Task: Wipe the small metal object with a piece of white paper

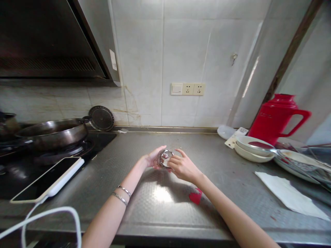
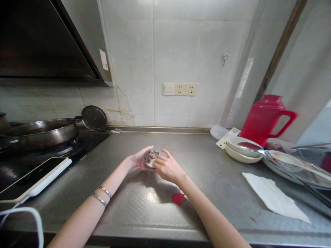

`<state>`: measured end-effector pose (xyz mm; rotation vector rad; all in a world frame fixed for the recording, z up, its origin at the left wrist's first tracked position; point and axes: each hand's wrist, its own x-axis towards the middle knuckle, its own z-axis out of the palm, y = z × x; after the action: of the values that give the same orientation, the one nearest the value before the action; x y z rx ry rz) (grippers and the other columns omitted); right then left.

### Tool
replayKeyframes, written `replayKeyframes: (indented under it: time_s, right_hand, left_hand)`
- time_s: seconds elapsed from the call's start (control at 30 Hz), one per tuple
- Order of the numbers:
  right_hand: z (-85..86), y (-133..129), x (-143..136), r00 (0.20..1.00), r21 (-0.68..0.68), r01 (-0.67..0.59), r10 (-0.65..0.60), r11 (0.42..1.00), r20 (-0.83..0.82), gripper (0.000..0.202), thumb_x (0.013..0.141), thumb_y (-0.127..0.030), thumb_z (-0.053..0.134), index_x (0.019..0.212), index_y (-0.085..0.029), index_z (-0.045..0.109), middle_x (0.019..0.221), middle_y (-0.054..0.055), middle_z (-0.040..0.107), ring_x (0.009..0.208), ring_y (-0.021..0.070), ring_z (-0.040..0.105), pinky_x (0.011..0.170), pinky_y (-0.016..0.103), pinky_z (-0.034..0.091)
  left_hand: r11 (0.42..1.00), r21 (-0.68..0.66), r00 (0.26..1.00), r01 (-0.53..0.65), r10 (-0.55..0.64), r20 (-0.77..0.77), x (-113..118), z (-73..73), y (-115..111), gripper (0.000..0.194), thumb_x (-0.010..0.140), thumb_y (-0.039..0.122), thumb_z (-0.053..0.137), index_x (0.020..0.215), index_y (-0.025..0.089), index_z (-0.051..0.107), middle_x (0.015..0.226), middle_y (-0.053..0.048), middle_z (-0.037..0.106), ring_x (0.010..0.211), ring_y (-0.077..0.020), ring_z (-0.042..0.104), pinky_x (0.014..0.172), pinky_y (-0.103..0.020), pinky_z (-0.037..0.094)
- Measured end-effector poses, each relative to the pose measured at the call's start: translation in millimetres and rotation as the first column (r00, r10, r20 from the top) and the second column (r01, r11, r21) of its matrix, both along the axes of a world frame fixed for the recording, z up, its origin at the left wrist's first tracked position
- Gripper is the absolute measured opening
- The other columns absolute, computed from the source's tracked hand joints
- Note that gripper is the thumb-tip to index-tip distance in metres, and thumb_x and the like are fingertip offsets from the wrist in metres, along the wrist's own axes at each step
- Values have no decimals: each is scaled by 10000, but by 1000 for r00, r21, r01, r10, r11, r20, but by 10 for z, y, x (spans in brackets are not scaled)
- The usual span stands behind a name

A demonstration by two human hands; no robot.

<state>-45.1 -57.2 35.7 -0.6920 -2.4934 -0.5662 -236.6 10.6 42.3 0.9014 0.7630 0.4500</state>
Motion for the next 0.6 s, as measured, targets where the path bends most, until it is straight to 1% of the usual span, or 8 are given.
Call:
replayKeyframes:
  time_s: [0.1,0.2,0.27,0.33,0.43,0.53,0.6]
  right_hand:
    - [-71,38,-3,1000,41,-7,7,999,15,87,887,-169,533,820,-198,581,793,32,678,851,184,605,1039,441,324]
    - [-111,52,-13,999,59,6,-3,998,-50,72,895,-167,515,877,-195,579,883,50,684,896,189,597,1019,431,334]
    - [-119,43,-32,995,62,19,-13,998,-94,91,899,-161,497,902,-196,580,900,57,683,924,195,592,1009,428,334]
    - [-119,23,-63,990,54,31,-23,998,-137,106,901,-160,490,925,-194,588,876,58,681,922,199,594,996,421,337]
    - [-119,1,-123,975,24,58,-52,998,-217,110,908,-189,503,966,-192,596,901,67,687,908,200,599,974,410,345]
    - [-122,11,-161,945,0,112,-107,994,-308,105,918,-209,501,971,-191,590,949,81,689,913,206,600,951,400,352]
    - [-127,32,-158,915,-14,153,-147,988,-376,112,924,-207,486,980,-188,581,948,83,685,912,210,598,938,396,356]
  left_hand:
    - [994,43,990,104,-99,-103,-7,-35,7,676,789,760,357,724,143,624,442,-75,582,294,-162,474,276,-242,275]
    - [992,83,994,93,-89,-57,-18,-29,6,739,795,775,292,843,132,653,494,-92,618,339,-176,520,311,-250,320]
    - [994,86,997,69,-65,-45,-11,-18,10,761,808,765,269,925,122,659,564,-114,656,400,-203,577,343,-260,363]
    - [997,78,1000,-9,11,-22,16,-8,22,770,822,753,251,978,117,657,616,-111,676,450,-212,610,380,-270,408]
    - [979,78,980,-188,183,74,91,4,46,731,868,697,242,984,107,658,583,-74,654,452,-185,599,425,-266,443]
    - [934,66,924,-350,333,187,192,9,26,634,898,621,292,946,103,655,600,-78,659,488,-179,607,464,-261,456]
    - [906,57,879,-420,391,273,270,2,-30,560,899,577,346,933,107,649,670,-91,682,529,-178,618,473,-259,453]
